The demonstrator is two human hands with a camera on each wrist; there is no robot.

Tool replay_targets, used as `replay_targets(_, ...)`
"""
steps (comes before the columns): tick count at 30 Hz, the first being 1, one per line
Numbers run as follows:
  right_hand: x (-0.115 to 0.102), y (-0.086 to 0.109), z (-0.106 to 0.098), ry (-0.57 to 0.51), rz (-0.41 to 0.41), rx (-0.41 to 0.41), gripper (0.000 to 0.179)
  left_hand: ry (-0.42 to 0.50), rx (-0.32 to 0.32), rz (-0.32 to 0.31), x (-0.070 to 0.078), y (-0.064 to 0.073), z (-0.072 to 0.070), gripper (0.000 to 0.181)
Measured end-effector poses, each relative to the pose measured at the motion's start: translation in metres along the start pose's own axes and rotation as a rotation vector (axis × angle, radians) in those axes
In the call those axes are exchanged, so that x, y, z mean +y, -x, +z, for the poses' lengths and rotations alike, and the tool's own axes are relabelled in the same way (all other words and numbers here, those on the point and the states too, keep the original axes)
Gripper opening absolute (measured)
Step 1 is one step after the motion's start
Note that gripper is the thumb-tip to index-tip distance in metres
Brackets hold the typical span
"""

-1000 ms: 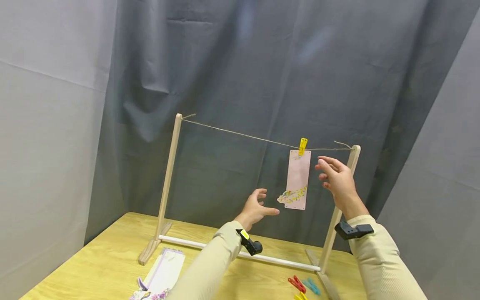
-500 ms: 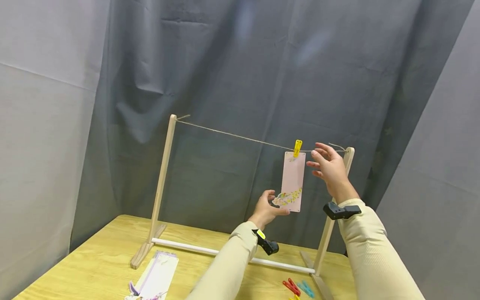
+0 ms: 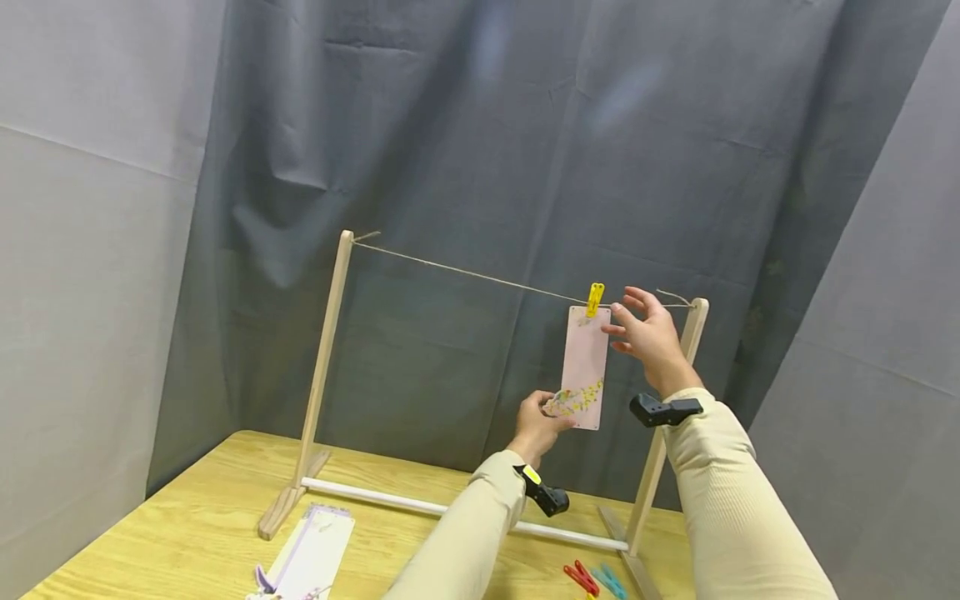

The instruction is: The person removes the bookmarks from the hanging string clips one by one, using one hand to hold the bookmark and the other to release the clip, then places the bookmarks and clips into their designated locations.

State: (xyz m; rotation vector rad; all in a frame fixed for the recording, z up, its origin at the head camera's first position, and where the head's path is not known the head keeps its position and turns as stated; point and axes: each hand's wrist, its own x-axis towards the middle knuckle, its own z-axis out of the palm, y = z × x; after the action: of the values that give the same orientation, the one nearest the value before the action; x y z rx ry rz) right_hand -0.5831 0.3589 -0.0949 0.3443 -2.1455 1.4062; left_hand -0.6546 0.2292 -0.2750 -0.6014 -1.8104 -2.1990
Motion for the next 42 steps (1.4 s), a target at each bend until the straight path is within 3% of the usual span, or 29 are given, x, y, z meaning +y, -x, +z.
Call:
replay_targets(7,-0.001,-0.01,0.005,0.012,-0.006,0.0,0.062,0.154,-0.111,-0.079,0.003,0.002,-0.003,0.028)
replay_targets(14,-0.002,-0.018,0.01,0.032,0.055,-0.02,0.06,0.15,-0.21,-0.083,0.003,0.004,-0.006,0.029)
replay_targets(18,-0.008,-0.022,0.012,0.034,0.064,-0.013,0.06,0.106,-0.277,-0.032,0.004,0.001,-0.01,0.036)
replay_targets(22,-0.015,-0.026,0.017,0.034,0.058,-0.002,0.057,0.019,-0.268,0.042,0.006,-0.004,-0.016,0.04)
replay_targets(26,-0.017,-0.027,0.022,0.025,0.06,0.031,0.05,0.007,-0.256,0.068,0.006,-0.005,-0.023,0.042)
replay_targets(30,-0.015,-0.027,0.024,0.011,0.06,0.053,0.045,0.046,-0.24,0.069,0.003,-0.004,-0.028,0.043)
replay_targets(36,-0.012,-0.026,0.023,0.001,0.037,0.077,0.042,0.176,-0.258,0.049,0.0,-0.004,-0.028,0.043)
replay_targets(42,-0.007,-0.023,0.02,0.025,0.024,0.099,0.041,0.229,-0.266,0.018,0.0,-0.001,-0.028,0.044)
